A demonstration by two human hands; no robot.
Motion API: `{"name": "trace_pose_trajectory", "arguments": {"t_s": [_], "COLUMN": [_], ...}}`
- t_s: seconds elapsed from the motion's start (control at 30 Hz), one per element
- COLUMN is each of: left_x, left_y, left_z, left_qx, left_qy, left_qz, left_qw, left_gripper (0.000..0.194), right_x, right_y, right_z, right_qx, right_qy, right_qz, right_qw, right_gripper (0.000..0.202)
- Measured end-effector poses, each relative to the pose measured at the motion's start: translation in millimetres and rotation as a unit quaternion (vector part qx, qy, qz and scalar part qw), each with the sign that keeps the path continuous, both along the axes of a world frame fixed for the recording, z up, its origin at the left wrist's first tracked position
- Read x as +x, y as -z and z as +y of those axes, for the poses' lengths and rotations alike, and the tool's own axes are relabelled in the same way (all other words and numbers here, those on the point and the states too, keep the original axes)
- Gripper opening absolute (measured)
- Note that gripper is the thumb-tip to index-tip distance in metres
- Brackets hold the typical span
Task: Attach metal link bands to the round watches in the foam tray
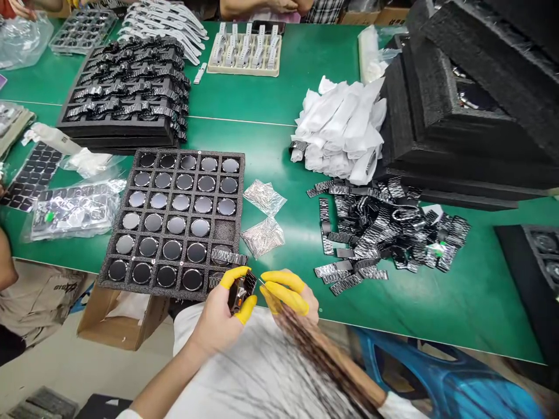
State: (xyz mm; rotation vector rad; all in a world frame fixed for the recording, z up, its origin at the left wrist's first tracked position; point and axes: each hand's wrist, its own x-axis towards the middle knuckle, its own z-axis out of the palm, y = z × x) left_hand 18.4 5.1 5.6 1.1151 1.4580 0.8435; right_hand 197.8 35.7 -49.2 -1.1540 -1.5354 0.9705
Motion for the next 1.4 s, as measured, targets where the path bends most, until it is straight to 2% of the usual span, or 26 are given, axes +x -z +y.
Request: {"name": "trace_pose_trajectory", "arguments": {"t_s": [0.1,0.27,0.53,0.7,0.83,0.93,1.03,1.13,1.2,1.27,1.4], "left_x": [-2,-6,-9,-9,-10,-12,-14,-15,-14,-13,-13], "left_y": [-1.9,-1.4,-0.3,1.3,1.4,-1.4,-5.9,-9.2,-10.4,-11.9,-15.6], "left_z": [0,2,2,1,0,1,3,5,5,6,9], "left_qx": [-0.006,0.002,0.075,0.096,0.105,0.107,0.082,0.051,0.042,0.031,-0.017], "left_qy": [0.008,0.015,0.049,0.066,0.068,0.082,0.097,0.1,0.098,0.091,0.069], "left_qz": [0.002,0.022,0.187,0.195,0.175,0.147,0.087,0.03,0.002,-0.03,-0.093], "left_qw": [1.0,1.0,0.978,0.974,0.977,0.98,0.988,0.993,0.994,0.995,0.993], "left_gripper": [0.05,0.05,0.05,0.049,0.051,0.049,0.044,0.042,0.041,0.039,0.038], "right_x": [1,0,2,3,2,-1,-5,-8,-8,-7,-2], "right_y": [3.1,6.5,13.6,17.7,14.7,7.7,3.6,5.3,7.2,7.0,-1.0], "right_z": [-1,5,11,10,11,15,20,22,21,20,23], "right_qx": [-0.008,0.068,0.087,0.104,0.037,-0.061,-0.188,-0.279,-0.297,-0.286,-0.23], "right_qy": [-0.003,0.005,-0.027,-0.03,-0.046,-0.068,-0.136,-0.179,-0.187,-0.2,-0.253], "right_qz": [-0.011,-0.015,-0.016,-0.01,0.027,0.126,0.271,0.344,0.342,0.322,0.272], "right_qw": [1.0,0.998,0.996,0.994,0.998,0.988,0.934,0.878,0.871,0.88,0.9], "right_gripper": [0.01,0.006,0.009,0.013,0.006,0.013,0.036,0.057,0.062,0.063,0.044]}}
